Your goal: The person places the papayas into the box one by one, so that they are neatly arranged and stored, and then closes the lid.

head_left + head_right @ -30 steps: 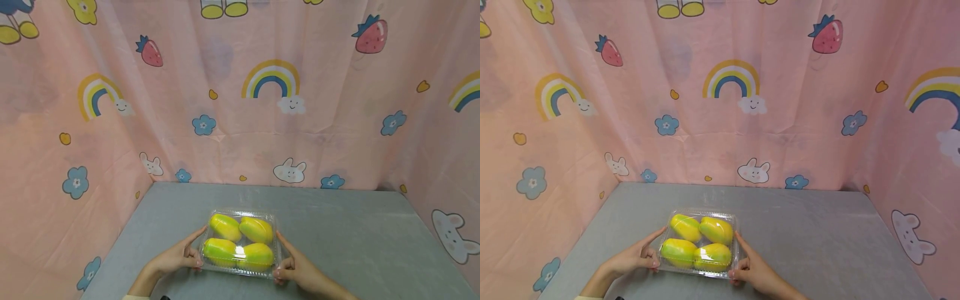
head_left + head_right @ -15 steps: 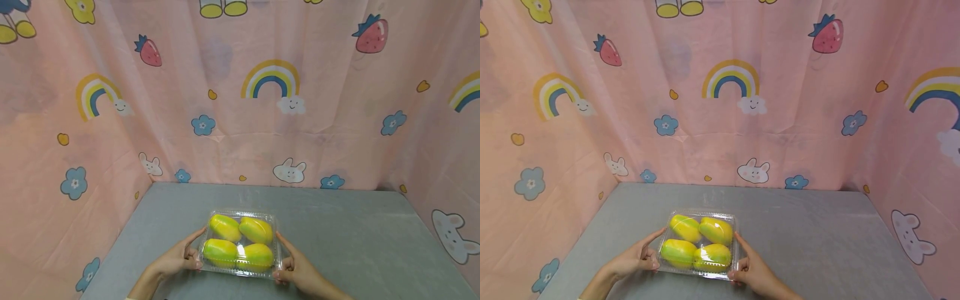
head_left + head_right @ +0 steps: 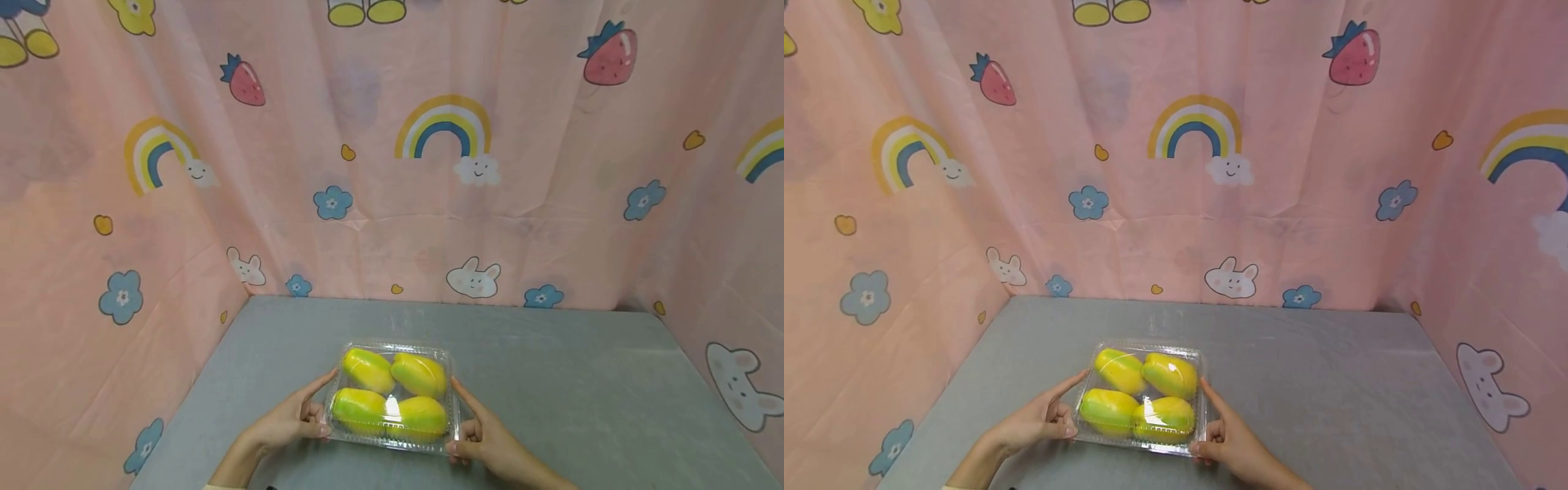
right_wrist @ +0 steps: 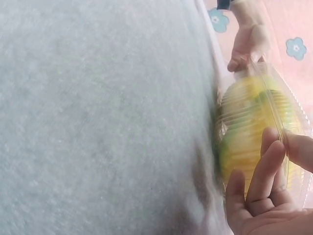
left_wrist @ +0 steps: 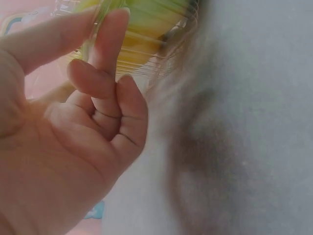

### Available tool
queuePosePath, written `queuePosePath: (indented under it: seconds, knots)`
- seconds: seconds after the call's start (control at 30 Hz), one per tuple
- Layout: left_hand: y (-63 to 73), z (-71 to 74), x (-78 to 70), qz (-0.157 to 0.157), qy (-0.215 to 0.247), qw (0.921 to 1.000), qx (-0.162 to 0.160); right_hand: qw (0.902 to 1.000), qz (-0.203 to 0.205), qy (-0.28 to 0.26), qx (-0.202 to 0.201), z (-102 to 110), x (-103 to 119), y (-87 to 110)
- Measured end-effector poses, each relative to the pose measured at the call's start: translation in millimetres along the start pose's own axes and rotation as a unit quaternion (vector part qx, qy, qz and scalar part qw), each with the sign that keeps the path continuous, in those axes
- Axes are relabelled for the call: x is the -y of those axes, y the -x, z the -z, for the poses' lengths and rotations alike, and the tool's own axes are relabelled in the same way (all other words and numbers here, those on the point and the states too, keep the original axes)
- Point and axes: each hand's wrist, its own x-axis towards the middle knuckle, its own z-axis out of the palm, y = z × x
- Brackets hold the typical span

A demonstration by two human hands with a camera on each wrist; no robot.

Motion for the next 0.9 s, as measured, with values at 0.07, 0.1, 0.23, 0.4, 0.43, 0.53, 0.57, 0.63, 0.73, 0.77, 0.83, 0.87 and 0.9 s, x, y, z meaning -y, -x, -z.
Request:
queuePosePath:
  seconds: [0.07, 0.1, 0.23, 0.4, 0.43, 0.53, 0.57, 0.63, 0.73, 0.77, 0.83, 0.87, 0.9]
  knots:
    - [-1.9, -0.2, -0.8, 0.0, -0.005, 1.0, -0.006, 1.0, -0.001, 0.004, 0.001, 1.9, -0.1, -0.6]
    - [-3.4, -0.4, -1.4, 0.0, -0.01, 0.9999, -0.011, 1.0, -0.001, 0.009, 0.001, 3.3, 0.1, -1.0]
    - [-13.4, -1.5, -4.0, -0.012, -0.033, 0.9988, -0.032, 0.9987, 0.014, 0.048, -0.009, 12.2, 2.8, -3.9]
    - [-29.9, -0.9, -9.7, -0.037, -0.054, 0.9967, -0.049, 0.9965, 0.005, 0.078, -0.028, 27.4, 11.1, -11.1]
    - [-33.5, -0.3, -10.8, -0.04, -0.057, 0.9962, -0.052, 0.9961, 0.007, 0.083, -0.029, 30.8, 12.6, -12.8]
    - [-45.4, 2.0, -13.1, -0.043, -0.068, 0.9946, -0.066, 0.9938, 0.022, 0.102, -0.038, 41.1, 17.0, -19.6]
    - [-49.8, 2.7, -13.6, -0.042, -0.072, 0.9939, -0.073, 0.9924, 0.03, 0.112, -0.042, 44.9, 18.1, -22.4]
    - [-59.2, 4.2, -13.7, -0.043, -0.078, 0.9922, -0.087, 0.9895, 0.041, 0.129, -0.05, 52.2, 19.8, -28.3]
    - [-73.4, 5.6, -14.3, -0.047, -0.077, 0.9892, -0.115, 0.9854, 0.047, 0.15, -0.065, 63.5, 20.7, -37.1]
    - [-77.8, 5.6, -14.7, -0.049, -0.077, 0.988, -0.124, 0.9847, 0.044, 0.153, -0.071, 67.2, 20.7, -39.6]
    - [-87.2, 5.8, -14.9, -0.055, -0.076, 0.9859, -0.138, 0.9839, 0.041, 0.155, -0.079, 74.8, 20.8, -44.3]
    - [-91.8, 5.7, -14.6, -0.059, -0.073, 0.9852, -0.143, 0.9838, 0.041, 0.154, -0.082, 78.5, 20.5, -46.5]
    - [-96.2, 5.6, -14.2, -0.062, -0.072, 0.9845, -0.147, 0.9838, 0.041, 0.153, -0.084, 82.0, 20.1, -48.5]
